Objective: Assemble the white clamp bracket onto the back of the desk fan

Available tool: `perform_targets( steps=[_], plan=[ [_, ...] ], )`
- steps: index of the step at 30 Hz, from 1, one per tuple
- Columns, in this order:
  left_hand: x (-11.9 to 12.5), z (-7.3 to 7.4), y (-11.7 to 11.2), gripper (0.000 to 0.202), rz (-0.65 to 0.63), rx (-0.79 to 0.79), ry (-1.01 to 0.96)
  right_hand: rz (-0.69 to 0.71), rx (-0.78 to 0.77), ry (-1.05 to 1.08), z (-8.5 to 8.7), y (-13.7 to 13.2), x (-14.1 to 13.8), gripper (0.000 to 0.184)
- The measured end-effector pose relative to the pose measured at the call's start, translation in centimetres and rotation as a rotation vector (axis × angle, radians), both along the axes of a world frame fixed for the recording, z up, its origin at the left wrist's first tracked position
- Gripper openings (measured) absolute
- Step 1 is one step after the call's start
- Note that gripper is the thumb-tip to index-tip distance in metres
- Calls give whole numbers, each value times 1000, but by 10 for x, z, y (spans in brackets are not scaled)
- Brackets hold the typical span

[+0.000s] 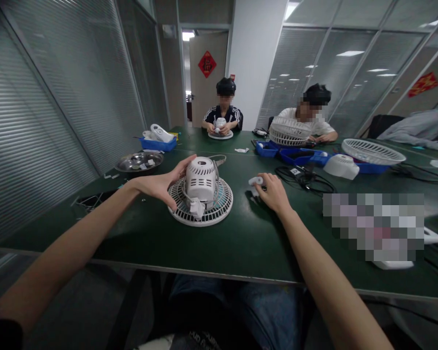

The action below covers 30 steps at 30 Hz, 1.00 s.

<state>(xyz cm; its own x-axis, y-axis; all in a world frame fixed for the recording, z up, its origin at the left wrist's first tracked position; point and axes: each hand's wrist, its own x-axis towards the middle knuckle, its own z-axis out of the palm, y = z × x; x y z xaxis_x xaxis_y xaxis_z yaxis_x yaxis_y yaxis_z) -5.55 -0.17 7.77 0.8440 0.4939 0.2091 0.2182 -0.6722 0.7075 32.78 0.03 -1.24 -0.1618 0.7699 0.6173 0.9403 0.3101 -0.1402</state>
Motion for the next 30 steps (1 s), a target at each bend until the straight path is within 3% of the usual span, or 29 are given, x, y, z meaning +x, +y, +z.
perform_targets(
  steps=[4,7,10,13,15,18,22,24,30],
  plan=[
    [15,-12,-5,118,183,202,-76,10,14,96,-1,3,-6,20],
    [34,-27,-12,115,396,419,-122,30,54,165,0,5,-14,21],
    [53,-40,-22,110,611,605,-144,134,101,263,4,4,-25,19],
    [67,-48,-28,110,775,712,-112,180,26,348,6,0,-36,14],
    [75,-48,-31,111,820,778,-85,182,-64,371,5,-4,-44,14],
    [90,-35,-30,102,729,942,-21,268,-107,380,6,-10,-54,28],
    [118,-3,-22,54,364,1124,218,394,-57,418,12,-15,-56,42],
    [131,7,-15,39,277,1138,324,411,-37,413,14,-16,-52,39],
    [149,2,0,31,307,1229,454,448,-49,336,6,-11,-41,42]
  ],
)
